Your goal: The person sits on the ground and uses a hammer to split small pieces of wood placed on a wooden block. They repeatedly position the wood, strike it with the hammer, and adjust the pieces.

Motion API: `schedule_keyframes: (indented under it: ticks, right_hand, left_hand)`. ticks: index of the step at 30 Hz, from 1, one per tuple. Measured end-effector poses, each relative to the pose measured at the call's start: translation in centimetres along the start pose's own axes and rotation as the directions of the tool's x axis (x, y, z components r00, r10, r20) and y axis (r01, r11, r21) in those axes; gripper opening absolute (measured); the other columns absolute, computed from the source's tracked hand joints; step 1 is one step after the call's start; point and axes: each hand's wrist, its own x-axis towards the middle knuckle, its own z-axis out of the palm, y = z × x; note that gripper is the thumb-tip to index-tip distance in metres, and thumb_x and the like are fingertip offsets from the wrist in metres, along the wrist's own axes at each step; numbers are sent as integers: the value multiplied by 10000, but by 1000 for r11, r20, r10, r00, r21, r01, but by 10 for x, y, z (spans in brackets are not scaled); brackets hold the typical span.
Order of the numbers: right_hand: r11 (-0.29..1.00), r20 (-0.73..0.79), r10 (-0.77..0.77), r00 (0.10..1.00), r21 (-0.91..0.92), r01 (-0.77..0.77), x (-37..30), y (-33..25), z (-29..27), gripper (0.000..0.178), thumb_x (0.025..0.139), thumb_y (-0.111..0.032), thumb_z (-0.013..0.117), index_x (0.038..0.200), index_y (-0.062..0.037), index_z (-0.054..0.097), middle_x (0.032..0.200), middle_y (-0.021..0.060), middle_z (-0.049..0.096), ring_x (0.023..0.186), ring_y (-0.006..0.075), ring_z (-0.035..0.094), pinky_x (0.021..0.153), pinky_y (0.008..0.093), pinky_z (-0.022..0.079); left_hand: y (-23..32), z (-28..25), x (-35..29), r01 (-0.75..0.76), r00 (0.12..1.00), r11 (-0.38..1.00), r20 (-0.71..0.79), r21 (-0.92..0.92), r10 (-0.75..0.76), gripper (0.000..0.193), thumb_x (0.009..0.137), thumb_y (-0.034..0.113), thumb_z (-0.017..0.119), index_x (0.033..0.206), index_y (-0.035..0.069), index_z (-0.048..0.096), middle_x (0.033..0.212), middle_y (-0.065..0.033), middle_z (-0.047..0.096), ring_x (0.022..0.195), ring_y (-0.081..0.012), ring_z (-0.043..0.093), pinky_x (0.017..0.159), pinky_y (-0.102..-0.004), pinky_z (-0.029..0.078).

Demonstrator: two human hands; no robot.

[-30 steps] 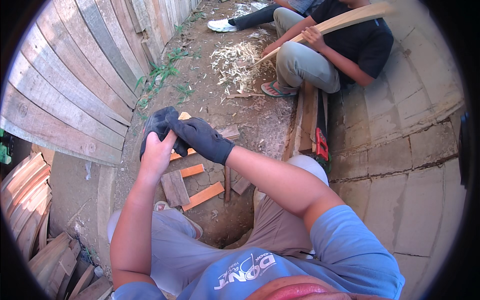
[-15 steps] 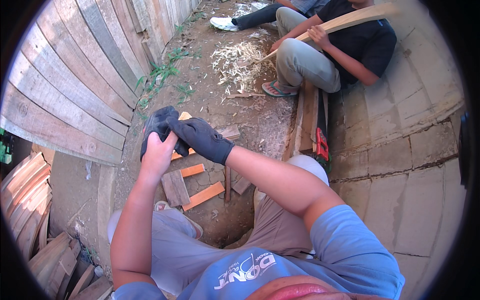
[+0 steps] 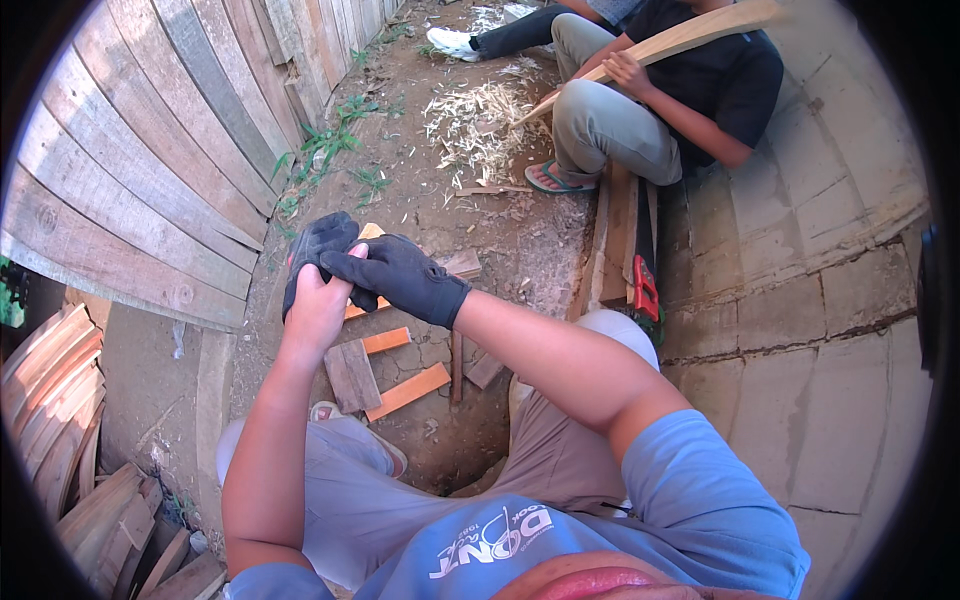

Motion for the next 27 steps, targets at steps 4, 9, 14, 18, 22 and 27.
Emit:
schedule_keyframes:
  ticks: [4, 9, 14, 18, 22, 27]
  right_hand:
    - [1000, 6, 14, 1000, -27, -13, 0, -2, 1, 592, 1029, -547, 570, 1151, -2, 766, 766, 97, 690, 669, 148, 611, 641, 329, 499]
    - [999, -12, 45, 999, 23, -45, -4, -5, 2, 626, 1035, -571, 561, 1085, 17, 770, 761, 96, 695, 675, 147, 613, 646, 328, 501]
    - [982, -87, 152, 985, 129, -140, 5, 17, 4, 731, 1053, -630, 520, 915, 53, 743, 721, 89, 673, 681, 147, 614, 645, 330, 497]
    - [990, -109, 125, 986, 84, -116, 4, 14, 4, 748, 1052, -643, 515, 903, 55, 739, 713, 87, 665, 680, 153, 614, 645, 329, 496]
    - [990, -119, 119, 986, 94, -108, 3, 13, 5, 746, 1053, -642, 517, 904, 55, 738, 714, 88, 665, 679, 155, 614, 645, 330, 497]
    - [983, -98, 148, 984, 127, -135, 3, 12, 5, 721, 1047, -631, 544, 888, 45, 737, 703, 84, 654, 664, 147, 610, 632, 325, 494]
  left_hand:
    - [-2, -1, 0, -9, 1000, 1000, -14, 17, 9, 388, 1039, 323, 736, 1251, -1, 705, 1114, -49, 730, 1005, -131, 661, 887, -307, 530]
    - [6, 0, -3, 22, 1000, 999, -14, 43, -21, 398, 1035, 321, 735, 1251, -11, 705, 1132, -71, 735, 1022, -150, 678, 901, -326, 542]
    - [3, -1, -2, 32, 999, 999, -1, 25, -32, 416, 1046, 341, 717, 1266, -11, 700, 1157, -81, 741, 1043, -158, 687, 907, -337, 543]
    - [2, 0, -3, 42, 999, 996, -30, 77, -40, 404, 1055, 354, 701, 1251, 0, 701, 1105, -63, 733, 984, -142, 668, 855, -326, 522]
    - [3, 3, -3, 23, 998, 995, -54, 100, -18, 346, 1069, 350, 682, 1205, 34, 714, 985, -16, 718, 844, -98, 631, 735, -292, 480]
    - [-2, 2, -3, 4, 999, 999, -50, 50, -2, 372, 1051, 379, 704, 1189, 34, 713, 973, -12, 704, 846, -96, 623, 738, -289, 481]
